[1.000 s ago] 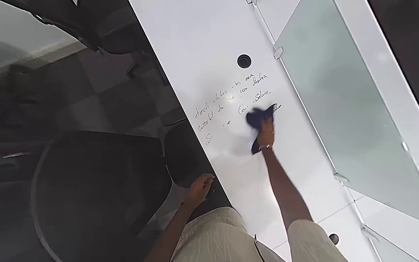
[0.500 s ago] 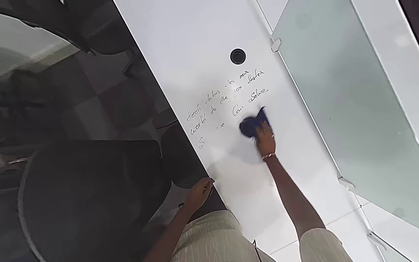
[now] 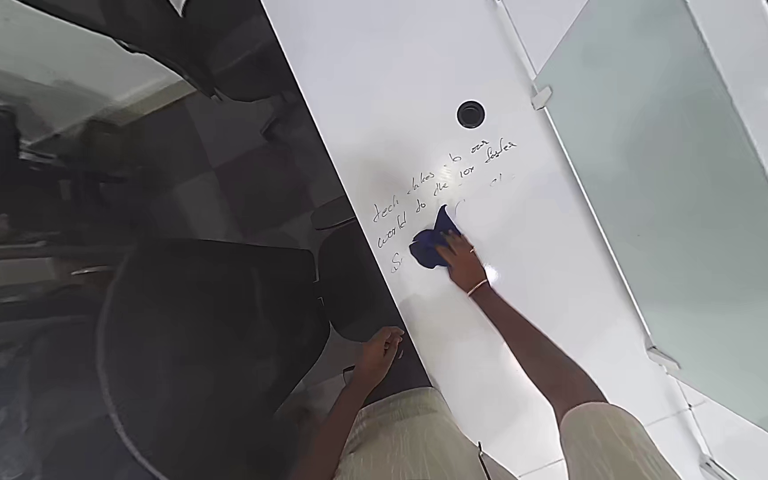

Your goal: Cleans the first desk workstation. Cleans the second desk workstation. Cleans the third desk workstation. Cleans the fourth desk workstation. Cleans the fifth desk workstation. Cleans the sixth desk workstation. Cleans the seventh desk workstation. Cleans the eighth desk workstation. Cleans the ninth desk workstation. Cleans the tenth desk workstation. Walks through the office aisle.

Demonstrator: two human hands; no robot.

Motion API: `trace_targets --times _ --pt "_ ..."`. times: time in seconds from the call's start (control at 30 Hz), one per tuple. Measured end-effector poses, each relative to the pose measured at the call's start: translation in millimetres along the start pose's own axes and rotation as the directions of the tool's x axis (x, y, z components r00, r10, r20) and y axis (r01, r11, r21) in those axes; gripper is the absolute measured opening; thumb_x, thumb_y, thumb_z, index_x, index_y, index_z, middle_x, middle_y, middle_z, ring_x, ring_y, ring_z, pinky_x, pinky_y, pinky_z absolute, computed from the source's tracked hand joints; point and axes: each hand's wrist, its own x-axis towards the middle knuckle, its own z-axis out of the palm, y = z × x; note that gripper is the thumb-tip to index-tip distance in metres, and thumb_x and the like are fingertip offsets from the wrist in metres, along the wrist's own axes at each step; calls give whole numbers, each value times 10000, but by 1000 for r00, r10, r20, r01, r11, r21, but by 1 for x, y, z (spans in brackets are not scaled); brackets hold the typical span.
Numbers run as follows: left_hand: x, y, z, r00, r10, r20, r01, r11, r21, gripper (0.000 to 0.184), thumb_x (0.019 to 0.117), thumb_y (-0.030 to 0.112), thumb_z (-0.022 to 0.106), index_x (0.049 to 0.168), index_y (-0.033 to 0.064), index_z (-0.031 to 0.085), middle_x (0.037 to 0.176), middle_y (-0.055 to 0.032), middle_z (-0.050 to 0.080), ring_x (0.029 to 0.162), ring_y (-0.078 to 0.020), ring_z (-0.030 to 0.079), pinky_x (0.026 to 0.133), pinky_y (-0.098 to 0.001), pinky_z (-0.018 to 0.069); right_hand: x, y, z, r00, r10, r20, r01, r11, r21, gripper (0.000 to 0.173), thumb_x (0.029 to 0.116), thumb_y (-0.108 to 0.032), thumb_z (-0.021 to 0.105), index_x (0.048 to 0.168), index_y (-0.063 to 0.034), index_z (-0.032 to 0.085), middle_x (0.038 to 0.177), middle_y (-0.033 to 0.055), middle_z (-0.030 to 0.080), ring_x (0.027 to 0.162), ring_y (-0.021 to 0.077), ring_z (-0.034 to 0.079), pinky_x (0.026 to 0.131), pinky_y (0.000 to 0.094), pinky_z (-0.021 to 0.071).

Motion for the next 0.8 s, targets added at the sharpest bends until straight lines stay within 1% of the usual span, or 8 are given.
trace_targets --times 0.1,0.17,0.23,0.33,0.43,0.57,0.67,0.8 --pt "-4 -8 -5 1000 -2 1 2 1000 -17 309 1066 224 494 1291 73 642 1167 -95 706 1023 -154 697 940 -347 569 40 54 -51 966 216 -146 -226 972 -62 476 972 -36 551 1445 -74 569 1570 220 438 1489 389 368 1224 574 307" --pt "-9 -18 -6 1000 -10 -16 9 999 -31 302 1063 225 501 1288 80 642 1164 -83 707 1014 -139 698 934 -336 573 83 97 -86 829 460 -318 -473 880 40 524 980 -113 563 1498 -69 501 1595 258 380 1503 435 324 1226 586 300" --pt "-16 -27 -9 998 -34 -44 33 999 -36 303 1064 234 509 1288 80 643 1155 -79 714 1000 -131 702 923 -330 575 115 105 -95 711 599 -368 -589 793 153 557 1019 -259 570 1541 -110 446 1632 255 314 1536 431 251 1239 577 246" --pt "-26 -41 -4 996 -36 -84 31 998 -60 287 1059 222 517 1267 82 656 1124 -69 725 972 -123 705 894 -314 579 92 47 -47 810 499 -310 -501 862 77 564 1018 -247 545 1546 -82 437 1614 298 315 1505 470 298 1217 616 288" --pt "-23 -43 0 998 -31 -63 22 990 -140 299 1064 207 507 1294 66 637 1159 -92 714 1008 -144 704 923 -338 577 24 -55 25 959 269 -89 -269 963 17 505 971 -110 550 1476 -129 554 1606 225 382 1503 404 338 1221 573 312" --pt "-21 -30 -7 999 -12 -42 6 988 -154 303 1066 207 514 1299 58 636 1187 -110 705 1041 -169 697 950 -351 565 -43 -105 83 998 -49 -50 54 994 93 489 854 40 587 1288 -150 710 1531 139 527 1499 400 361 1232 598 274" --pt "-25 -40 -7 997 33 -64 -42 988 -146 295 1061 211 513 1277 64 650 1155 -94 716 1002 -145 703 927 -323 572 5 -105 76 998 -39 -40 40 999 33 451 922 -20 562 1331 -164 685 1543 128 515 1515 364 343 1246 592 252" --pt "-33 -65 -5 1000 -6 -21 3 991 -136 304 1069 222 495 1291 75 641 1164 -100 711 1014 -161 700 933 -344 566 138 -121 56 976 94 -194 -98 995 -7 502 930 -58 628 1427 -123 597 1597 201 414 1531 416 278 1235 638 210"
